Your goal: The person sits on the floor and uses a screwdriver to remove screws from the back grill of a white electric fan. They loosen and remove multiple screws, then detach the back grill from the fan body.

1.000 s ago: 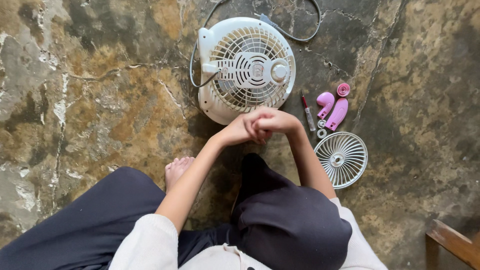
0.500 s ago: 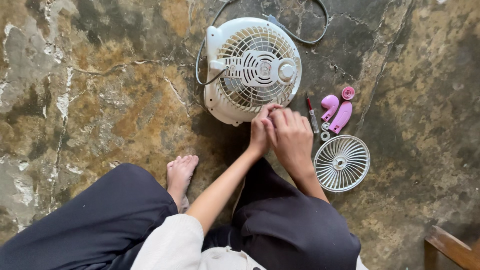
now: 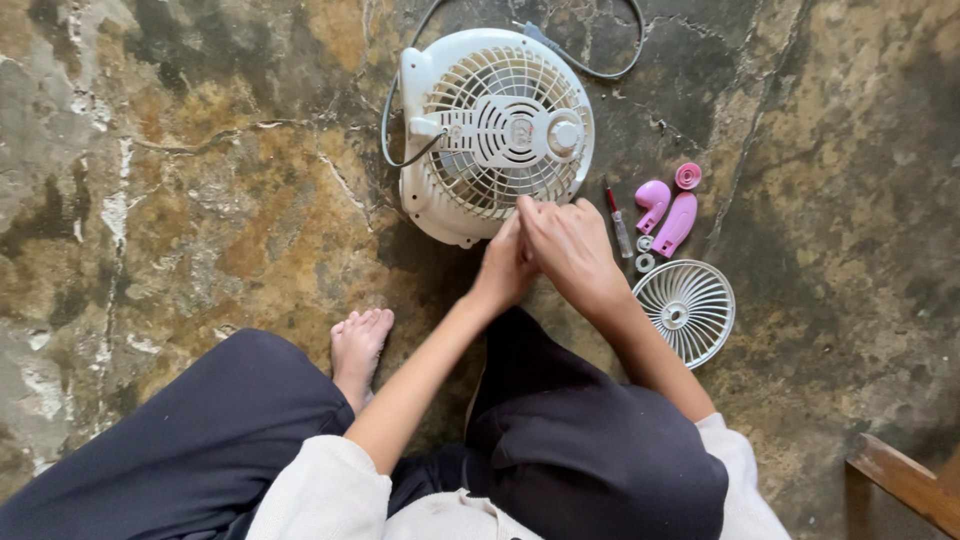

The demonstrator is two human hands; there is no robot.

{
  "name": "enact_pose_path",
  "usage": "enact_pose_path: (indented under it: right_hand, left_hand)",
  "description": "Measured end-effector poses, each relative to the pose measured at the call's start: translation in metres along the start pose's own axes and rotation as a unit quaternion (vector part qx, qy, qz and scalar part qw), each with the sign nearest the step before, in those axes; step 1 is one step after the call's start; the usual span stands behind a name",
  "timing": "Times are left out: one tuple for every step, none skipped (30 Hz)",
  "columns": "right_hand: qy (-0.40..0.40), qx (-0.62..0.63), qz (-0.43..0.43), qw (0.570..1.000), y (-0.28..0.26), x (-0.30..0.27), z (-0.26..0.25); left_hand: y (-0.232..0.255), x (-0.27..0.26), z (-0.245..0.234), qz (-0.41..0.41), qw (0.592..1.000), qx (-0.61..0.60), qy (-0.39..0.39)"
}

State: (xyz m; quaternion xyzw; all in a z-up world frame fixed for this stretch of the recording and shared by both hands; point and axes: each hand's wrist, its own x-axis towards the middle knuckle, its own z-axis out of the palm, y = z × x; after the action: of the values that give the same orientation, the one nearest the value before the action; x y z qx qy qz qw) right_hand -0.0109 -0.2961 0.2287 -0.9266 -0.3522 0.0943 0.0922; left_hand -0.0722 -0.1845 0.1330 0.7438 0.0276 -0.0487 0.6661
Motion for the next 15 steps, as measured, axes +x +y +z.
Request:
enact_pose_path:
  right_hand:
    - [-0.01,-0.012,0.0,1.0,0.0,0.0,0.0]
    - [-0.022,-0.023,-0.002,0.999,-0.001,0.001,0.0]
    - [-0.034,-0.034,-0.005,0.999,-0.001,0.002,0.0]
    - [-0.041,-0.016,-0.003,0.999,-0.001,0.002,0.0]
    - [-0.049,0.002,-0.001,0.999,0.0,0.003,0.0]
    - [-0.058,0.02,0.0,0.998,0.0,0.002,-0.001]
    - [-0.072,0.052,0.015,0.996,-0.001,0.002,-0.001]
    - [-0.085,0.082,0.032,0.992,0.001,0.0,-0.003]
    - [-0.098,0.112,0.049,0.988,0.0,-0.001,-0.005]
    - [-0.092,0.104,0.044,0.989,0.0,-0.002,-0.006]
    - [-0.086,0.095,0.039,0.991,-0.002,-0.002,-0.008]
    - [-0.083,0.087,0.036,0.992,-0.004,-0.004,-0.01]
    - [-0.074,0.087,0.022,0.993,-0.006,-0.006,-0.012]
    - [-0.061,0.086,0.008,0.994,-0.007,-0.006,-0.016]
    - [-0.049,0.084,-0.006,0.995,-0.007,-0.006,-0.02]
  left_hand:
    - [0.002,0.002,-0.017,0.001,0.999,-0.006,-0.048]
    - [0.004,0.003,-0.031,0.0,0.996,-0.013,-0.093]
    - [0.006,0.005,-0.036,0.016,0.994,0.009,-0.11]
    - [0.006,0.008,-0.042,0.036,0.99,0.033,-0.131]
    - [0.005,0.01,-0.046,0.055,0.985,0.056,-0.152]
    - [0.004,0.011,-0.048,0.04,0.983,0.068,-0.163]
    - [0.002,0.012,-0.049,0.024,0.981,0.08,-0.174]
    - [0.0,0.012,-0.047,0.01,0.978,0.091,-0.187]
    - [-0.003,0.013,-0.046,0.028,0.979,0.096,-0.179]
    - [-0.007,0.012,-0.045,0.046,0.979,0.102,-0.169]
    - [-0.012,0.012,-0.045,0.065,0.979,0.108,-0.158]
    - [-0.017,0.011,-0.045,0.092,0.975,0.137,-0.15]
    - [-0.024,0.011,-0.044,0.12,0.968,0.166,-0.142]
    - [-0.03,0.013,-0.043,0.15,0.96,0.197,-0.133]
    - [-0.037,0.015,-0.04,0.158,0.961,0.207,-0.097]
